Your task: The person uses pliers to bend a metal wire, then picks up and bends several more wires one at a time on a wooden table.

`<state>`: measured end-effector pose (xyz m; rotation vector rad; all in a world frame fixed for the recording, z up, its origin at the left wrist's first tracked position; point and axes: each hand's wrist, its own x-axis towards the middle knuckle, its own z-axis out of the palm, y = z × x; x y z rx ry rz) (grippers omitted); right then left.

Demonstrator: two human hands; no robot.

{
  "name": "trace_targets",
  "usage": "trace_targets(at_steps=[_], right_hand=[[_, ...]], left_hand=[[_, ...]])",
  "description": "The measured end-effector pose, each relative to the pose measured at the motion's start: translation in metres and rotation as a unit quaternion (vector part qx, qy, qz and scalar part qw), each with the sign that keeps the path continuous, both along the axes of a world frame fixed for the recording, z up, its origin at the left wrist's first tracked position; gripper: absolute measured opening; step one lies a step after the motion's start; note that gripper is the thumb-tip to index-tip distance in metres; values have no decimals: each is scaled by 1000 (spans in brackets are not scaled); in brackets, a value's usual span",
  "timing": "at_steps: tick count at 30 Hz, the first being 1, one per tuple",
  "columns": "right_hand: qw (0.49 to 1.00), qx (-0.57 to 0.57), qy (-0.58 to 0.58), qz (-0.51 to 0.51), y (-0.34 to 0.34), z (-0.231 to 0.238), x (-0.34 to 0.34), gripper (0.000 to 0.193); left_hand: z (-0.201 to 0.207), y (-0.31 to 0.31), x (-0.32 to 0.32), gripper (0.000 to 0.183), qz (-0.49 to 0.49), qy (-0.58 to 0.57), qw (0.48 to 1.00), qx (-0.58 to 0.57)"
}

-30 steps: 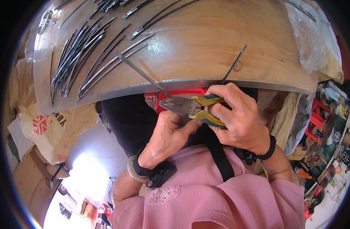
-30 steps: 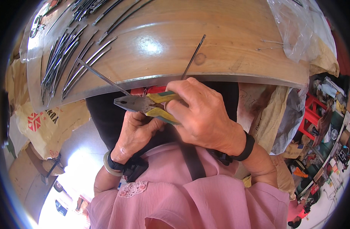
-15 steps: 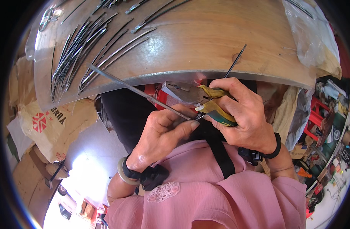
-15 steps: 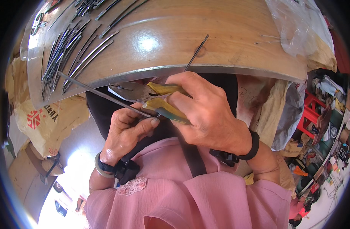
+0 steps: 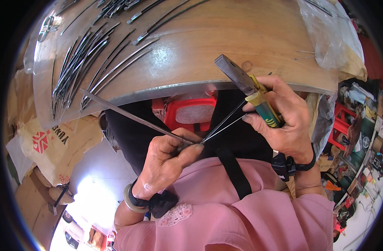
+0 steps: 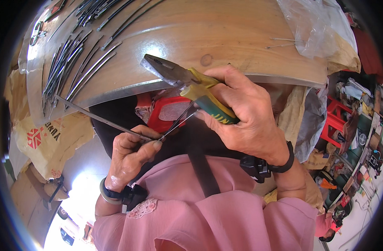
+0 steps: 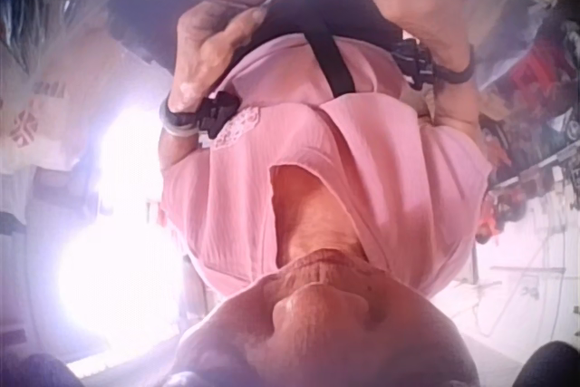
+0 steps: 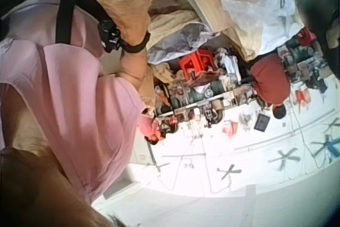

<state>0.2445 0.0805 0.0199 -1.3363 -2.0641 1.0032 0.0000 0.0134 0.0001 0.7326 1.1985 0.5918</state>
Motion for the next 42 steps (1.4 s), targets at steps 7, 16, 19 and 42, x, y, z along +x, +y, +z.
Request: trace_targets(at_steps=[7, 16, 19, 42], right_hand=[[1000, -12, 8, 18, -2, -1, -1, 20], [997, -13, 56, 54, -7, -5, 2, 24], [997, -19, 62, 42, -9, -7, 1, 24], [870, -243, 373, -213, -22, -17, 25, 15]], left_hand=[[-1, 0, -1, 8, -8, 8, 1000, 20], [-1, 0, 2, 9, -19, -9, 999, 32], [0, 1, 2, 9, -17, -5, 999, 38], [-9, -9, -31, 24, 197, -224, 950, -95]])
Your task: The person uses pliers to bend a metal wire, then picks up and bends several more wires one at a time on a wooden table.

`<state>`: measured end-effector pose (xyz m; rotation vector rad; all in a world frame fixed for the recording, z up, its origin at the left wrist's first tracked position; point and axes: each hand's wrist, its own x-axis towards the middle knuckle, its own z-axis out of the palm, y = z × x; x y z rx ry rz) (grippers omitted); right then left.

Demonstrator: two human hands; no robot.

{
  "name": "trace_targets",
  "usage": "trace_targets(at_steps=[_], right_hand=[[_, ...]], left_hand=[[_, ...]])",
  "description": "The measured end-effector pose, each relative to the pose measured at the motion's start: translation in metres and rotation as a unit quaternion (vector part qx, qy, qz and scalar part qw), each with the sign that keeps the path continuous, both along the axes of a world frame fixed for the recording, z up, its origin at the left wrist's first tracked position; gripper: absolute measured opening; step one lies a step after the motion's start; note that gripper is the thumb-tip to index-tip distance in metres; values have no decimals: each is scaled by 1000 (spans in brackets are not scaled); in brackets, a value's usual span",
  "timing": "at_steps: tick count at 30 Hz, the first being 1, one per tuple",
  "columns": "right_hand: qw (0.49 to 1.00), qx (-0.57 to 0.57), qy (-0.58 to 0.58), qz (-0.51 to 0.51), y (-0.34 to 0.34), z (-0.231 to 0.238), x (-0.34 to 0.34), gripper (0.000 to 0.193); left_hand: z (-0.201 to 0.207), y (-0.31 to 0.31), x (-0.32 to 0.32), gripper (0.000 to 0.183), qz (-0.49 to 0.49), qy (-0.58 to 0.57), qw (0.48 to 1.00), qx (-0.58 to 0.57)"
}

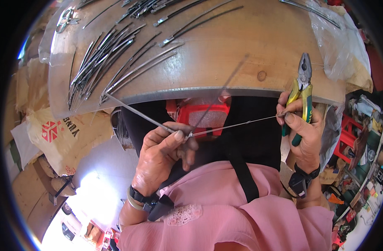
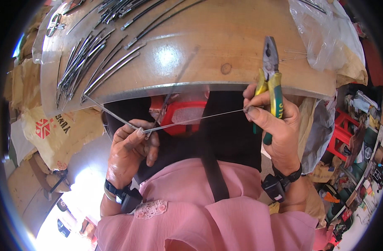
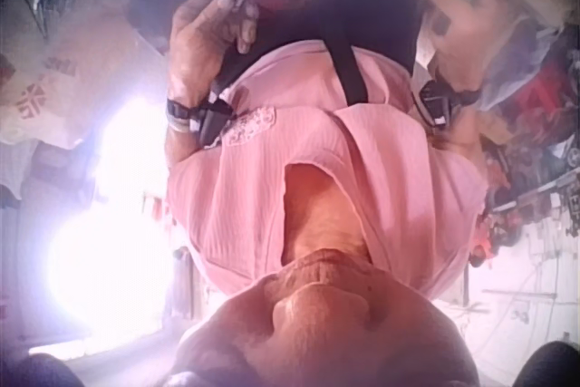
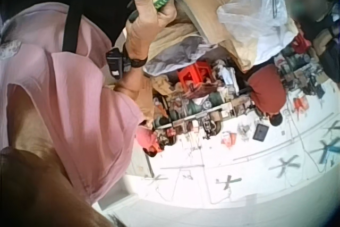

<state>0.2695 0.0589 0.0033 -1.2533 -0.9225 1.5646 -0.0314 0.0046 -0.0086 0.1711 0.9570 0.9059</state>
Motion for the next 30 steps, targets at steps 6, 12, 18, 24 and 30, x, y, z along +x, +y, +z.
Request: trace_targets(at_steps=[6, 12, 18, 24, 30], right_hand=[[928, -74, 366, 16, 3, -19, 1, 19], [952, -28, 301, 37, 7, -23, -3, 20], [997, 79, -2, -15, 14, -1, 7, 21], [924, 234, -265, 144, 30, 30, 19, 15], [809, 347, -394, 267, 33, 34, -19, 18]], left_hand=[[11, 2, 13, 25, 45, -139, 989, -4], [15, 9, 24, 25, 14, -155, 988, 11], [14, 6, 30, 26, 13, -17, 999, 27], [15, 0, 23, 19, -63, 73, 994, 59], [10, 1, 27, 4, -149, 87, 984, 54]])
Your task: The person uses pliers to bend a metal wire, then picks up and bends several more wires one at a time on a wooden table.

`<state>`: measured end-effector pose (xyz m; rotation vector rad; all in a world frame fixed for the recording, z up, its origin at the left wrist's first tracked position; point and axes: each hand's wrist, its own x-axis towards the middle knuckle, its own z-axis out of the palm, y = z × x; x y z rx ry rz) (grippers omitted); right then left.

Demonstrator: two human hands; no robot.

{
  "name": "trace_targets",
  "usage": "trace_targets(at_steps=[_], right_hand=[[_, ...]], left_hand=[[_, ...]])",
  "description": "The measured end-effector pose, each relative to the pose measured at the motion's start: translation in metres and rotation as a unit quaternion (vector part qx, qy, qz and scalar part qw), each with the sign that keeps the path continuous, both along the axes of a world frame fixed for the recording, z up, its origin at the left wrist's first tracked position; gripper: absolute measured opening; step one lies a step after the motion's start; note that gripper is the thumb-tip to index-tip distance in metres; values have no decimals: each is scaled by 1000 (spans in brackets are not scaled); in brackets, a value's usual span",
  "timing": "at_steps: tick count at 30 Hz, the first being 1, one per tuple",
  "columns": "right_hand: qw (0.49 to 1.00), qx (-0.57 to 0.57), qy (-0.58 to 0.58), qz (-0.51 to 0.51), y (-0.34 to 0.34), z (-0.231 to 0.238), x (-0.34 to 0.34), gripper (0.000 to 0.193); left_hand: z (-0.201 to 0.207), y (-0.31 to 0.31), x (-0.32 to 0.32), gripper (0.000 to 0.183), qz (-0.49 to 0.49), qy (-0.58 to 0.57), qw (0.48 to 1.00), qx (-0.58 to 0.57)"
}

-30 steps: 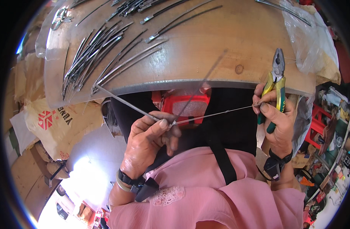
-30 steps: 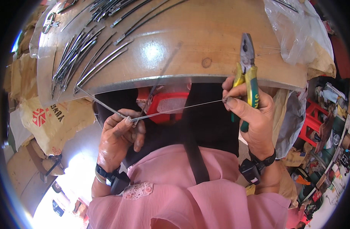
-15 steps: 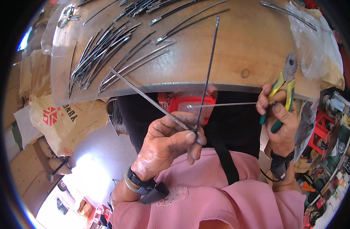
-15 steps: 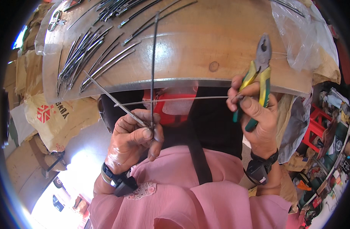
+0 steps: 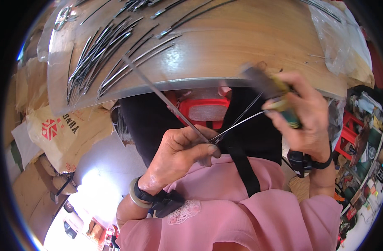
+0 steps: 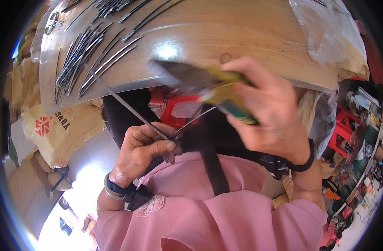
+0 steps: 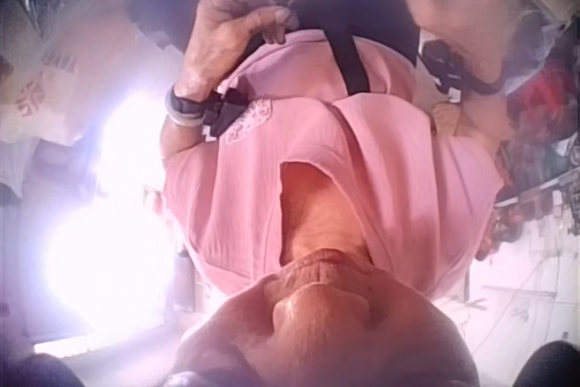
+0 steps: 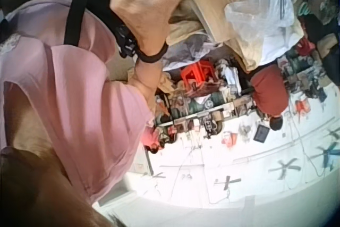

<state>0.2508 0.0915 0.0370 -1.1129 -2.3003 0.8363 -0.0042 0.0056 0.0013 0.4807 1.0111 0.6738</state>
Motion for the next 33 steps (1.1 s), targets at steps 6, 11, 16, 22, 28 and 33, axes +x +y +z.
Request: trace_targets(at_steps=[6, 11, 16, 22, 28, 33], right_hand=[[991, 75, -44, 101, 12, -6, -16, 28], [990, 64, -33, 119, 14, -14, -22, 29], [989, 44, -42, 136, 13, -18, -24, 26], [992, 27, -17, 126, 13, -16, -23, 26], [992, 68, 0, 106, 14, -11, -27, 26], [991, 61, 2, 115, 13, -14, -29, 24]], left_hand=[[1, 5, -8, 13, -34, -6, 998, -59], [1, 4, -9, 14, -35, -15, 997, -74], [-2, 3, -13, 18, -51, -4, 996, -79], [10, 25, -34, 32, -91, 5, 996, 18], [3, 48, -34, 22, -51, -1, 994, 101], [27, 65, -2, 33, -97, 12, 994, -37]])
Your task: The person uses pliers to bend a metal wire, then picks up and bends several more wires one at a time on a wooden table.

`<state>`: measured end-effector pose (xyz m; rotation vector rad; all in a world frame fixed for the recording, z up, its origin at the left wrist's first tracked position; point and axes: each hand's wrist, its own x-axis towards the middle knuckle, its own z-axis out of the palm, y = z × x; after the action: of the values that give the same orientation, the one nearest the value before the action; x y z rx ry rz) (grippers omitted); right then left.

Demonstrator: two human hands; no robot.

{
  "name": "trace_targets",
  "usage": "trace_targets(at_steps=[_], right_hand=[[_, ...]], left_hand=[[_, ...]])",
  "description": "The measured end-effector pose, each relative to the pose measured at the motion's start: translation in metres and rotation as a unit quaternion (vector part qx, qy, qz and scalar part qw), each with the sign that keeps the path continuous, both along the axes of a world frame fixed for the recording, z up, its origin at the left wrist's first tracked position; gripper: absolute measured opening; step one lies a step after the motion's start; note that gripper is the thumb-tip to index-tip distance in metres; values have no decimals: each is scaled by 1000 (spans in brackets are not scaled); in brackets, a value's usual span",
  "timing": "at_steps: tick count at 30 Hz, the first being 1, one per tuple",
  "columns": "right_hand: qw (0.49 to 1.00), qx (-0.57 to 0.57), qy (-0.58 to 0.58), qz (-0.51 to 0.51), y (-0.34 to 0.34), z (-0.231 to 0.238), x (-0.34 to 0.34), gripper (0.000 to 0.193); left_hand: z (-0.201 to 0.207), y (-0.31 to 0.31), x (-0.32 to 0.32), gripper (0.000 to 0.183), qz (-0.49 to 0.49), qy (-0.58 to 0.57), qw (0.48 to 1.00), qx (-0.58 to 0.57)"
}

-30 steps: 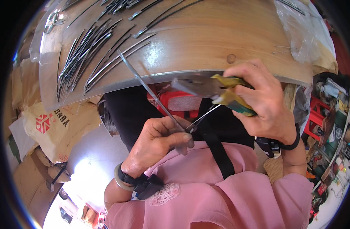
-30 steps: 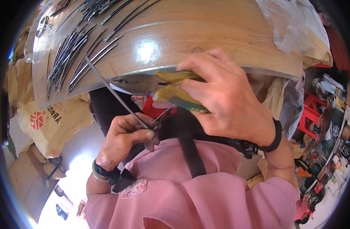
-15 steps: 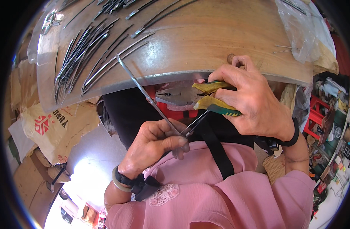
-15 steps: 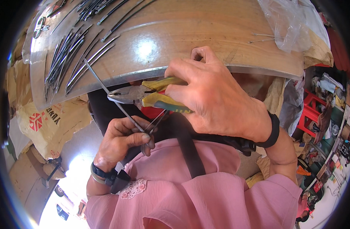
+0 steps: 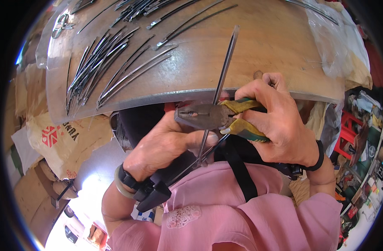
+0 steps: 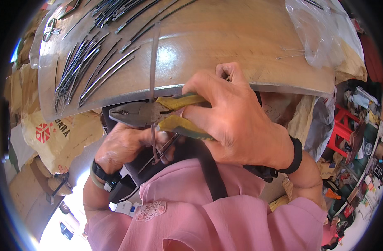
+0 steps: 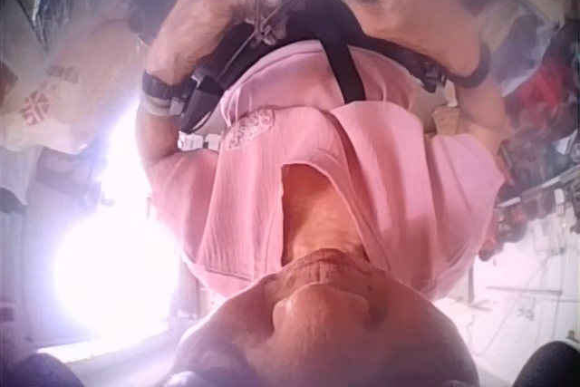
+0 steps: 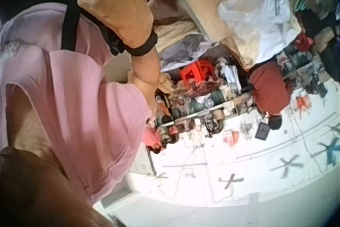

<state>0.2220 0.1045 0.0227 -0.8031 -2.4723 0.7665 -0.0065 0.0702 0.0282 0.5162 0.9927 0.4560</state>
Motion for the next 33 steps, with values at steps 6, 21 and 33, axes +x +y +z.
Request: trace_targets(at_steps=[6, 21, 33], right_hand=[[997, 62, 40, -27, 10, -7, 0, 20], [984, -164, 14, -74, -13, 7, 23, 35], [996, -86, -21, 33, -20, -12, 13, 30]], left_hand=[[-13, -15, 10, 14, 121, -110, 976, -147], [-4, -36, 21, 11, 257, -6, 958, 125], [-20, -49, 26, 7, 284, 119, 925, 224]])
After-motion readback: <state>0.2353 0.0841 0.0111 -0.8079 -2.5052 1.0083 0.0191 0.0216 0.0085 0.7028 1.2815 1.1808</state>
